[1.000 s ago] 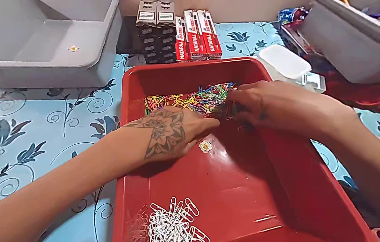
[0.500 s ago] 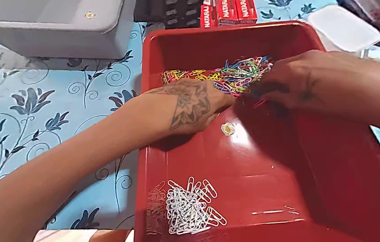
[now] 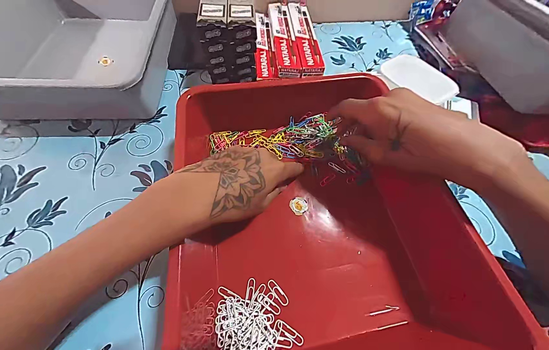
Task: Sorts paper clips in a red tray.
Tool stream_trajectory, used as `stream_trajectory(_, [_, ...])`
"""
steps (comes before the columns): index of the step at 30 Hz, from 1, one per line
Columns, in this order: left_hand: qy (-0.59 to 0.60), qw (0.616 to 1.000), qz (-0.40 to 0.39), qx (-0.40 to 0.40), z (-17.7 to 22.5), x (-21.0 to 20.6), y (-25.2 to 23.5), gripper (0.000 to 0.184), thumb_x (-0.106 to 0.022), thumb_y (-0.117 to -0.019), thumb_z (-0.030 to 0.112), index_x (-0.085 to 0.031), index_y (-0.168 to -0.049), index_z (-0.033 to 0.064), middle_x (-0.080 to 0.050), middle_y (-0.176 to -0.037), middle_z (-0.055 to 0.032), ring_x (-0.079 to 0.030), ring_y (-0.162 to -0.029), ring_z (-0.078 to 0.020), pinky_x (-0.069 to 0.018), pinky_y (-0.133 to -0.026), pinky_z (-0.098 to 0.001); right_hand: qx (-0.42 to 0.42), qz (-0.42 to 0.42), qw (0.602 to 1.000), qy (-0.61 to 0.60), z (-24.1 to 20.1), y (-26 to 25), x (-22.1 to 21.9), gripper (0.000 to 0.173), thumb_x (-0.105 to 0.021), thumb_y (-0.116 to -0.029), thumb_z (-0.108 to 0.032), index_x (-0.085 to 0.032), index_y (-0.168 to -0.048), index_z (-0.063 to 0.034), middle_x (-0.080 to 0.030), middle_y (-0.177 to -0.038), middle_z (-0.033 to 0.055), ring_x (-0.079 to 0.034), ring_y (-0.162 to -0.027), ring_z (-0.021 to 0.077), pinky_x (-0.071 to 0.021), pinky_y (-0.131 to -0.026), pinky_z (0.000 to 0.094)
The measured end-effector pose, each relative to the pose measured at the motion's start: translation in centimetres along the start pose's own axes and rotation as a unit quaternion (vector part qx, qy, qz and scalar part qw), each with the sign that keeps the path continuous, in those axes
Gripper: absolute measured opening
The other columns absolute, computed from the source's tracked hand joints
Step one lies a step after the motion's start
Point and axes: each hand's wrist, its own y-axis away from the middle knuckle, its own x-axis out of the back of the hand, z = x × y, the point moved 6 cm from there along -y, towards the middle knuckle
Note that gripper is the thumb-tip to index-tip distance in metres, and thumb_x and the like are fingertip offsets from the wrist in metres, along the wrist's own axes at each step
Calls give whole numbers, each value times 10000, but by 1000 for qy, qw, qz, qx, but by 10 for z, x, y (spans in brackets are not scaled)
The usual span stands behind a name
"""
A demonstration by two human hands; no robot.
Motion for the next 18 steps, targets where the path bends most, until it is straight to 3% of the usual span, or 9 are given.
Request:
stream_trajectory(1, [-2,1000,5,-3,0,0,0,358,-500,-1039,233,-634,-1367,181,-720,-979,-72,-707,-866,-278,-556,-712,-485,11,6,1000,3,-2,0,1,220,-560,-1003,-85,-637,-1208,-65,-694,-910,56,-654,-733,163,-531,-662,365])
stream_trajectory(3, [-3,1000,4,-1,0,0,0,339,-493,-1044,241,-639,-1345,188,-717,-966,-58,-703,-854,-261,-552,-700,-472,27,4,1000,-9,-6,1,-1,107,-616,-978,-117,-682,-1051,-73,-655,-797,33,-618,-661,147,-507,-601,351])
stream_trajectory(5, [-1,1000,-7,10,-1,-1,-1,391,-491,-1050,257,-598,-1424,214,-734,-1037,-51,-715,-903,-249,-565,-742,-475,-8,-70,997,13,-7,4,-9,103,-677,-968,-211,-701,-921,-122,-628,-756,12,-622,-680,169,-507,-603,394])
stream_trajectory(7, [0,1000,-6,11,-2,-2,0,411,-498,-1045,262,-583,-1444,216,-731,-1016,-54,-714,-887,-251,-566,-732,-476,-55,-137,988,41,-9,5,-17,125,-705,-973,-234,-709,-902,-132,-644,-769,15,-643,-719,193,-513,-635,426])
stream_trajectory(13, [4,1000,6,7,1,0,1,393,-469,-1054,259,-602,-1421,203,-731,-1008,-47,-710,-892,-249,-558,-729,-466,4,-105,994,6,-1,5,-16,178,-596,-965,-186,-615,-791,-152,-579,-736,-18,-578,-664,129,-456,-564,352])
stream_trajectory(15, [11,1000,0,8,1,1,1,393,-462,-1062,257,-595,-1427,200,-733,-1088,-48,-711,-960,-247,-561,-778,-468,-3,-101,995,0,-3,3,-15,155,-590,-948,-151,-604,-794,-137,-557,-710,-16,-555,-631,121,-434,-541,337])
stream_trajectory(18, [17,999,-24,24,0,1,1,403,-468,-1067,268,-571,-1454,234,-722,-1136,-35,-698,-1011,-237,-556,-819,-462,-15,-108,994,2,-3,3,-17,50,-672,-964,-171,-689,-940,-129,-639,-793,0,-630,-716,154,-511,-623,383])
